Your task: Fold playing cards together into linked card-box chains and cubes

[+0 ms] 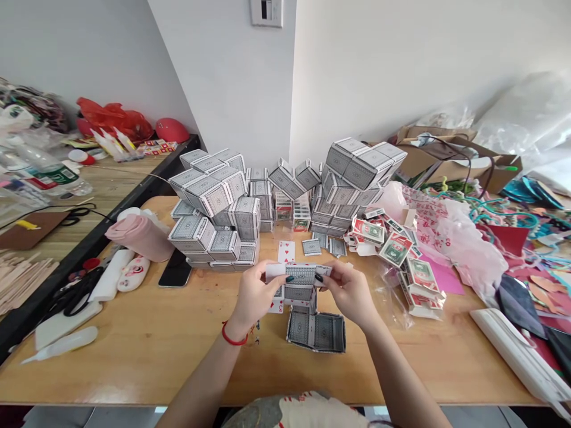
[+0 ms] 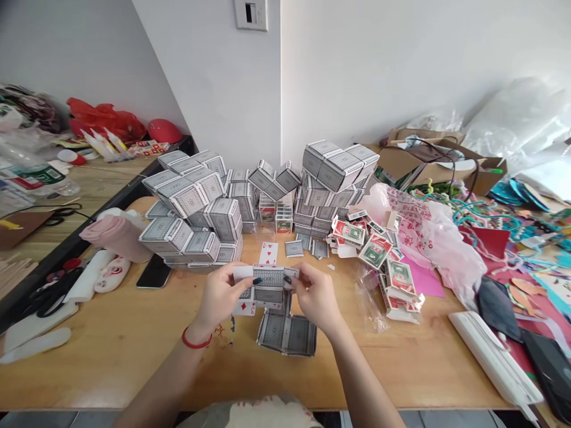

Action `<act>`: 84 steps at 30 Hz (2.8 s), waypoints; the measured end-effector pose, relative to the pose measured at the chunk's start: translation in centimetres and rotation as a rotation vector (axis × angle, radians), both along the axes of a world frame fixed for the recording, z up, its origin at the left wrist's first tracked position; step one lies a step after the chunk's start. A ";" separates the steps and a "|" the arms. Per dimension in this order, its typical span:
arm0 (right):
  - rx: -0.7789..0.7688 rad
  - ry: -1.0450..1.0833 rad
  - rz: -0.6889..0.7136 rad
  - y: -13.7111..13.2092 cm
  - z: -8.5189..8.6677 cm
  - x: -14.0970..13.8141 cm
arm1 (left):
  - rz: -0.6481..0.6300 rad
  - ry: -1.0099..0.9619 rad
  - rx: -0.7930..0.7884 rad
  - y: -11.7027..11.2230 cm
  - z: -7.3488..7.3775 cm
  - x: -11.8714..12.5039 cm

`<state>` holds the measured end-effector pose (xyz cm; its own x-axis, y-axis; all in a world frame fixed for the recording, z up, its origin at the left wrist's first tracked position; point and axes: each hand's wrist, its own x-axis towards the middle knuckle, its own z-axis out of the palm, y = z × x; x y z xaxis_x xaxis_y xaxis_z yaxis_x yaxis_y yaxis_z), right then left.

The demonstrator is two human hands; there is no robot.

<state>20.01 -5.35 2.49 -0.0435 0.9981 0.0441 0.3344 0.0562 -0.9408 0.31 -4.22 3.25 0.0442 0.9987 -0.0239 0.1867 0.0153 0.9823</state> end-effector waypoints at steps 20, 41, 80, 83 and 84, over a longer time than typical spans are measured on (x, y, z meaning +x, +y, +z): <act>0.141 -0.126 -0.045 0.4 -0.2 -0.8 | 0.059 0.048 0.190 -0.1 -0.5 -0.4; 0.554 -0.240 -0.193 -0.3 0.1 0.4 | -0.022 0.322 0.997 -0.6 1.4 0.8; 0.666 -0.389 -0.012 -1.2 1.1 -0.3 | -0.134 0.030 0.584 0.3 1.6 -0.7; 0.594 -0.257 -0.059 -1.2 1.5 -1.0 | -0.102 -0.030 0.421 0.4 1.3 -0.8; 0.554 -0.227 -0.077 -1.2 1.6 -1.2 | -0.087 -0.041 0.368 0.5 1.1 -0.8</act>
